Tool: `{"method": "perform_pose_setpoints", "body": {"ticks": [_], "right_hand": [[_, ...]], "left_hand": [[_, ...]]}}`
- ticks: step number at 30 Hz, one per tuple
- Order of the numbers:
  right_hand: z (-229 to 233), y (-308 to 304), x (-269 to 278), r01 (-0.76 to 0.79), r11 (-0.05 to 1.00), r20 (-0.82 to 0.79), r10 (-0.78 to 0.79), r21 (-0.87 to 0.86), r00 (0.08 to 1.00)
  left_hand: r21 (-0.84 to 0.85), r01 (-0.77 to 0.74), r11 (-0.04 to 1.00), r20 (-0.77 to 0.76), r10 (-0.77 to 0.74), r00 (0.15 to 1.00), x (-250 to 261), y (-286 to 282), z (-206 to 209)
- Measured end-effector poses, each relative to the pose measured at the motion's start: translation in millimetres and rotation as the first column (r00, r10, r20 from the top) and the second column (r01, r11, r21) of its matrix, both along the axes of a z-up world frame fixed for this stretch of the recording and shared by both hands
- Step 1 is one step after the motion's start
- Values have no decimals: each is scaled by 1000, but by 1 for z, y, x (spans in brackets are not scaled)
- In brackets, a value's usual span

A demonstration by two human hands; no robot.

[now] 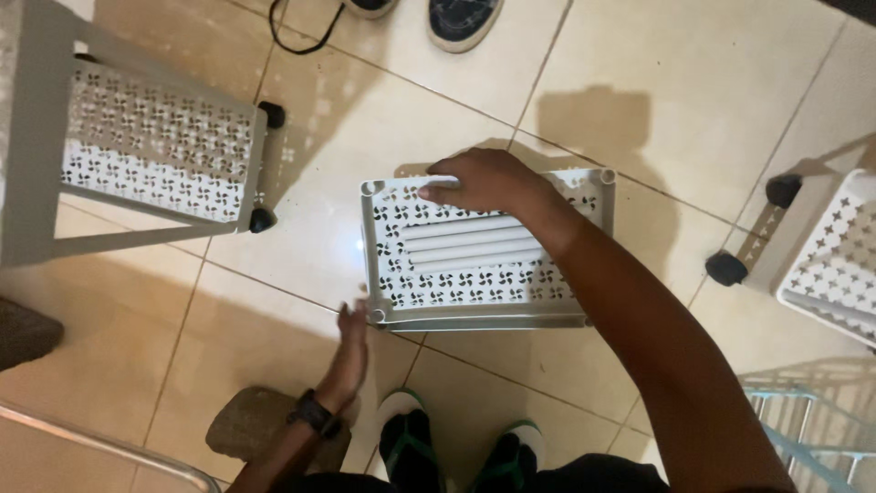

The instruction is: The person assembles a white plastic shelving unit by inserting small white plastic connectors into the holes of perforated trays and then attaching the trays to a white frame. The person places the assembled unit on the floor and adjusts the frame on the table.

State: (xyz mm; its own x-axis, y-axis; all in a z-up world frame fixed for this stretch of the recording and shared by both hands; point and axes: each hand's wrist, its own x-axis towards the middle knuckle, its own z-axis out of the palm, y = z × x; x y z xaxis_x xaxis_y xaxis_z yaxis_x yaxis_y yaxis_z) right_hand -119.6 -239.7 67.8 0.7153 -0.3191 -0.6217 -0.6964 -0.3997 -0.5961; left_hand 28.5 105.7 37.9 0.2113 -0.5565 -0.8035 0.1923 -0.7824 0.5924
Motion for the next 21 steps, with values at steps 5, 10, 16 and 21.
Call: {"method": "perform_pose_setpoints", "body": {"ticks": [5, 10, 16, 21], "right_hand": [[-13, -11, 30, -61, 977, -163, 96, 204, 982], [-21, 1, 28, -97, 982, -174, 125, 160, 977], [-28, 12, 27, -61, 975, -189, 102, 213, 977], [-37, 17, 25, -53, 974, -121, 81, 219, 989]], "left_hand": [[353, -232, 906, -518, 396, 758, -42, 2, 29], [246, -368, 897, -756, 415, 506, -57, -20, 38], [317, -496, 809, -734, 540, 412, -57, -17, 42], [331, -530, 781, -743, 562, 363, -58, -12, 43]]}}
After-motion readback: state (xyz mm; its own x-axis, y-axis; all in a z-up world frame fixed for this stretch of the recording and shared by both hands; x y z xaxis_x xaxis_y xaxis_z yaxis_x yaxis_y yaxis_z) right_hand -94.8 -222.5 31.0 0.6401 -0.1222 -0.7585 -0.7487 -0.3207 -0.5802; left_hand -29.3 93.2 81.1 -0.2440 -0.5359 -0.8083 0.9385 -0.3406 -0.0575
